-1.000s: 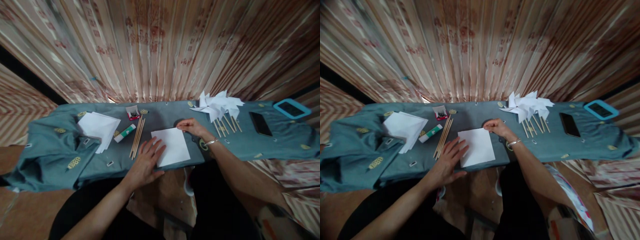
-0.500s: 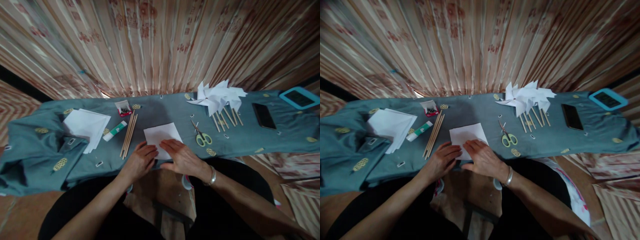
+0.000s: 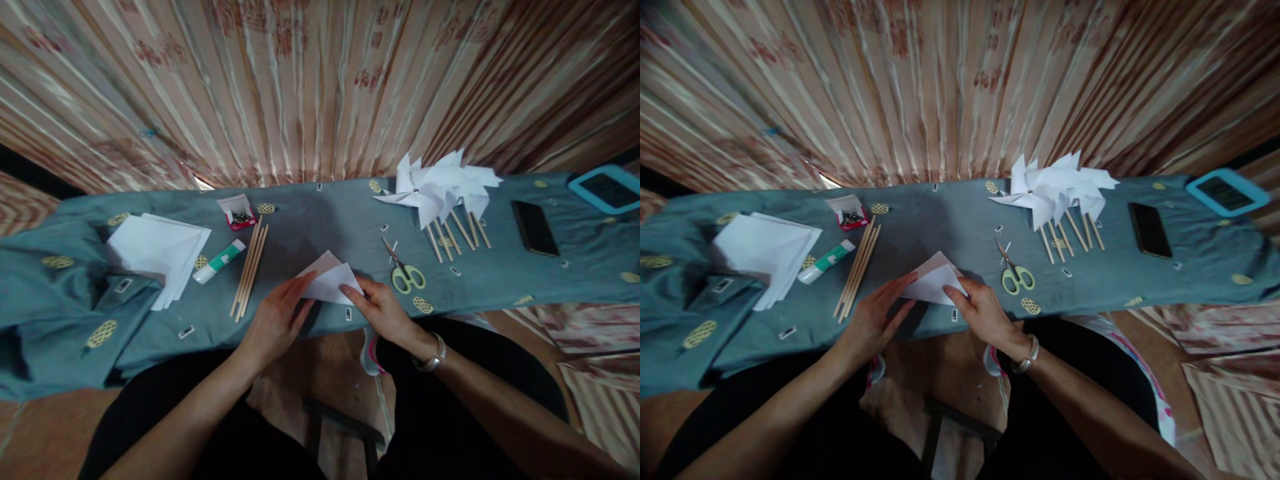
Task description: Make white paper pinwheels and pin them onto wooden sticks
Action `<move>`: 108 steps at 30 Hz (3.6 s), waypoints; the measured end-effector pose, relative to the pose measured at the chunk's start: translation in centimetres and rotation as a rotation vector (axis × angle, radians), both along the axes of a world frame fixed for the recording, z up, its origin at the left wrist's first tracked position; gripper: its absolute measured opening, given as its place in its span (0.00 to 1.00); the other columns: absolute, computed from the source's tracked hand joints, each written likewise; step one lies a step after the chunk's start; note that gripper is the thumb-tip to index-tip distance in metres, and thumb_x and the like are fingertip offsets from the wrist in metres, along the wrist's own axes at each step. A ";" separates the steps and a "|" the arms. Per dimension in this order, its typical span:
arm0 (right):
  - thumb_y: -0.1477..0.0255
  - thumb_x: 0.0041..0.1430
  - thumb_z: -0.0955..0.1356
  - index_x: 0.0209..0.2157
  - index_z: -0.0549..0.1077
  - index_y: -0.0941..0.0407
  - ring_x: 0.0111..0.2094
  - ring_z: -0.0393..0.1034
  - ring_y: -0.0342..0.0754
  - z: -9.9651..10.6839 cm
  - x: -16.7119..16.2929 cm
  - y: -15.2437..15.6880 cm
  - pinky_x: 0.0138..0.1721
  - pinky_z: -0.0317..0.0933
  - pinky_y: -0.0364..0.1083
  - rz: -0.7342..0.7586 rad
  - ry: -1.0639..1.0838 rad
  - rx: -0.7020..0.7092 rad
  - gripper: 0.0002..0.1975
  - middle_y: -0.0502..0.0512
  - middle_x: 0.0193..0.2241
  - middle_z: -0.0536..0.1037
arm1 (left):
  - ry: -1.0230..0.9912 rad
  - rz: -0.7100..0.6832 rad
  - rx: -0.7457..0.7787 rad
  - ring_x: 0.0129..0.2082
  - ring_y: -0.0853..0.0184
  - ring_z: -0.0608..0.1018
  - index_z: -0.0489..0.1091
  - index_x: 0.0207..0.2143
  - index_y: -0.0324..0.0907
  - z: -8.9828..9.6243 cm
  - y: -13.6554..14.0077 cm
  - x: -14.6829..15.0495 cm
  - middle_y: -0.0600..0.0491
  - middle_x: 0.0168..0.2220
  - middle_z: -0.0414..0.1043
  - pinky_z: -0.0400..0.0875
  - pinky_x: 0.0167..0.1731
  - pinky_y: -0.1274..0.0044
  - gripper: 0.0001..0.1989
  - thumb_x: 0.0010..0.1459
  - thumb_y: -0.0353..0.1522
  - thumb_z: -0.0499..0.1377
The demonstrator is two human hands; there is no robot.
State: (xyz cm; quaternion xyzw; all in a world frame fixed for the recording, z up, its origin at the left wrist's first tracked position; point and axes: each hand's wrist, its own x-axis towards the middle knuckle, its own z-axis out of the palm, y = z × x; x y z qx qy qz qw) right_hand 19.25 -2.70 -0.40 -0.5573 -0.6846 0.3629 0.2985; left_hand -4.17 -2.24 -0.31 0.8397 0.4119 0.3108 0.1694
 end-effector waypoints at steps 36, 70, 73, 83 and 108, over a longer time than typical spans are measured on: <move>0.67 0.68 0.63 0.51 0.76 0.60 0.54 0.72 0.59 -2.4 -0.4 3.6 0.57 0.66 0.61 0.089 -0.350 0.454 0.16 0.65 0.53 0.77 | 0.503 -0.107 0.112 0.68 0.43 0.57 0.53 0.67 0.33 -2.7 -2.9 1.9 0.38 0.67 0.59 0.51 0.64 0.46 0.36 0.65 0.46 0.55; 0.70 0.69 0.60 0.52 0.75 0.58 0.52 0.72 0.59 -2.4 -0.7 4.2 0.58 0.65 0.62 0.077 -0.352 0.421 0.17 0.65 0.53 0.77 | 0.514 -0.122 0.031 0.70 0.43 0.54 0.53 0.67 0.35 -2.6 -2.6 1.8 0.37 0.68 0.56 0.45 0.65 0.46 0.36 0.64 0.45 0.56; 0.71 0.68 0.61 0.53 0.73 0.57 0.53 0.72 0.58 -2.3 -0.7 4.4 0.58 0.65 0.62 0.067 -0.325 0.403 0.17 0.63 0.53 0.77 | 0.509 -0.119 0.039 0.70 0.45 0.53 0.52 0.68 0.36 -2.8 -2.6 1.7 0.37 0.68 0.57 0.44 0.66 0.47 0.35 0.65 0.45 0.55; 0.73 0.65 0.62 0.51 0.74 0.57 0.52 0.73 0.56 -2.5 -0.9 5.0 0.56 0.67 0.58 0.008 -0.257 0.376 0.16 0.63 0.50 0.79 | 0.513 -0.128 0.043 0.69 0.42 0.55 0.55 0.66 0.35 -2.5 -2.5 1.7 0.38 0.68 0.57 0.48 0.64 0.45 0.36 0.64 0.44 0.58; 0.67 0.68 0.61 0.64 0.61 0.63 0.67 0.55 0.64 -2.6 -1.6 0.3 0.63 0.56 0.65 0.045 -0.477 0.404 0.27 0.73 0.65 0.61 | 0.570 -0.123 0.046 0.70 0.43 0.54 0.53 0.68 0.35 -2.5 -2.4 2.0 0.39 0.69 0.54 0.47 0.65 0.46 0.37 0.64 0.45 0.57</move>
